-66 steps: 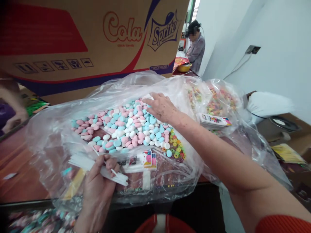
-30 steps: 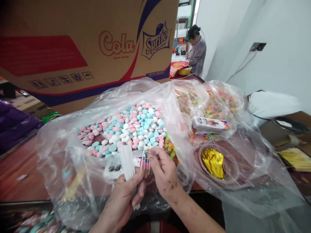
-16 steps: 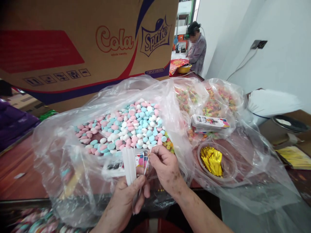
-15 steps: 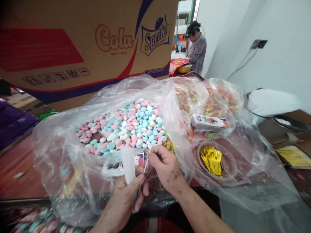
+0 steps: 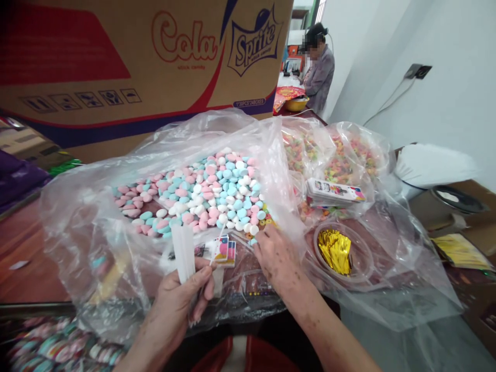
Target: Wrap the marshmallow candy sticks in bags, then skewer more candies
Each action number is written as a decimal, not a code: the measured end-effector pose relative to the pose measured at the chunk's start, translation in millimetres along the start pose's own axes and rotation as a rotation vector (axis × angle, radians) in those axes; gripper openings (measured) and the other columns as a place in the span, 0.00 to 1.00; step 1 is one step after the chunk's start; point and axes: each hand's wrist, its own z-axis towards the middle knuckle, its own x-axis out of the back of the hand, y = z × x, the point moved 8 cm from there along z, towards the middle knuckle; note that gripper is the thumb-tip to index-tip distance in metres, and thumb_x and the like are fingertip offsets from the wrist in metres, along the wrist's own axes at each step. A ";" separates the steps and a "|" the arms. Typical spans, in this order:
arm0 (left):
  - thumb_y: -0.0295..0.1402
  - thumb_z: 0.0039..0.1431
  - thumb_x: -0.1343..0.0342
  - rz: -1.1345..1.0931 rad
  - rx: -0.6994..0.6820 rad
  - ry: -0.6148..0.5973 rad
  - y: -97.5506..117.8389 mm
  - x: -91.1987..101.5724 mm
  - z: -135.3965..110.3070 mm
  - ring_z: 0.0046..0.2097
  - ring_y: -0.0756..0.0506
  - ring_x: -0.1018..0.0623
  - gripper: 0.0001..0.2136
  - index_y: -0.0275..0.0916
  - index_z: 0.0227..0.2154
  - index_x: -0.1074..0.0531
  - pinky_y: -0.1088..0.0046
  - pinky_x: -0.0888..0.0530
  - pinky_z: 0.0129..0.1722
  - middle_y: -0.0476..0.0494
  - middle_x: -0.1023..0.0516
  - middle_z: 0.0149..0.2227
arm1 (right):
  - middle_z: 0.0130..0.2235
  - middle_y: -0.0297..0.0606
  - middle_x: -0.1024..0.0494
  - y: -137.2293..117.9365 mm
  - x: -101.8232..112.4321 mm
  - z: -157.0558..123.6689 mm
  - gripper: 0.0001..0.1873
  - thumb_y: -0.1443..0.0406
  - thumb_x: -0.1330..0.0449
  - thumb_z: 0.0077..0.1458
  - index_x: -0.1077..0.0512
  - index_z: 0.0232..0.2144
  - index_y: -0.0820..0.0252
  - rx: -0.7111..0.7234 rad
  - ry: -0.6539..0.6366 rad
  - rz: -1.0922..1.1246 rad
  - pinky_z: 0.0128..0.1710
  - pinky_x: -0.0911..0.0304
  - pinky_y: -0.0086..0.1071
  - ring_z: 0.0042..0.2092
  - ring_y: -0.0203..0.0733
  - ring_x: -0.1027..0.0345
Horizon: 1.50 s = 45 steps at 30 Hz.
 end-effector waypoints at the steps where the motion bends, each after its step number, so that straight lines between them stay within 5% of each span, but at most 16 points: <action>1: 0.40 0.51 0.39 -0.013 0.004 0.000 -1.1 0.5 0.1 0.11 0.57 0.40 0.11 0.36 0.29 0.30 0.85 0.49 0.11 0.53 0.29 0.15 | 0.37 0.38 0.28 0.5 1.2 0.7 0.09 0.67 0.48 0.61 0.29 0.31 0.57 -0.002 0.014 0.016 0.36 0.40 0.32 0.37 0.41 0.34; 5: 0.39 0.50 0.38 -0.038 0.014 -0.002 -2.9 1.9 1.3 0.11 0.57 0.40 0.11 0.37 0.28 0.30 0.85 0.49 0.11 0.53 0.29 0.15 | 0.37 0.38 0.27 12.3 9.6 12.9 0.10 0.67 0.51 0.62 0.29 0.35 0.57 -0.044 0.064 0.161 0.40 0.41 0.32 0.39 0.42 0.33; 11: 0.39 0.51 0.39 -0.022 0.021 -0.012 -3.5 1.4 1.1 0.11 0.57 0.40 0.11 0.36 0.29 0.30 0.85 0.48 0.11 0.53 0.29 0.15 | 0.36 0.38 0.27 14.5 -7.0 33.5 0.09 0.67 0.49 0.59 0.29 0.33 0.59 -0.012 -0.046 0.181 0.39 0.43 0.31 0.38 0.40 0.35; 23: 0.40 0.51 0.39 -0.006 0.041 -0.042 -6.6 -0.3 2.8 0.11 0.57 0.40 0.11 0.37 0.28 0.30 0.85 0.49 0.11 0.53 0.30 0.15 | 0.35 0.38 0.28 3.7 -11.6 32.8 0.09 0.71 0.47 0.54 0.32 0.38 0.60 -0.050 -0.124 0.132 0.38 0.44 0.31 0.37 0.41 0.37; 30: 0.42 0.51 0.40 0.070 0.051 -0.120 -11.4 -1.6 5.8 0.11 0.56 0.39 0.13 0.36 0.27 0.30 0.84 0.47 0.11 0.52 0.29 0.16 | 0.41 0.43 0.29 0.9 -13.5 31.3 0.11 0.73 0.46 0.49 0.30 0.36 0.61 -0.044 -0.115 0.206 0.47 0.44 0.37 0.44 0.46 0.38; 38: 0.40 0.51 0.41 0.213 0.037 -0.077 -5.8 -3.6 1.9 0.10 0.57 0.41 0.11 0.36 0.28 0.27 0.83 0.49 0.11 0.53 0.31 0.14 | 0.31 0.34 0.29 16.1 -9.1 22.8 0.11 0.64 0.45 0.53 0.32 0.41 0.59 -0.188 -0.028 0.571 0.33 0.39 0.32 0.31 0.39 0.36; 45: 0.40 0.52 0.43 0.299 -0.002 -0.043 -11.8 -2.5 6.6 0.11 0.55 0.43 0.11 0.36 0.31 0.25 0.81 0.50 0.11 0.55 0.33 0.12 | 0.30 0.35 0.26 14.2 -17.5 18.1 0.15 0.56 0.40 0.52 0.31 0.38 0.60 -0.223 -0.073 0.982 0.29 0.36 0.29 0.30 0.37 0.33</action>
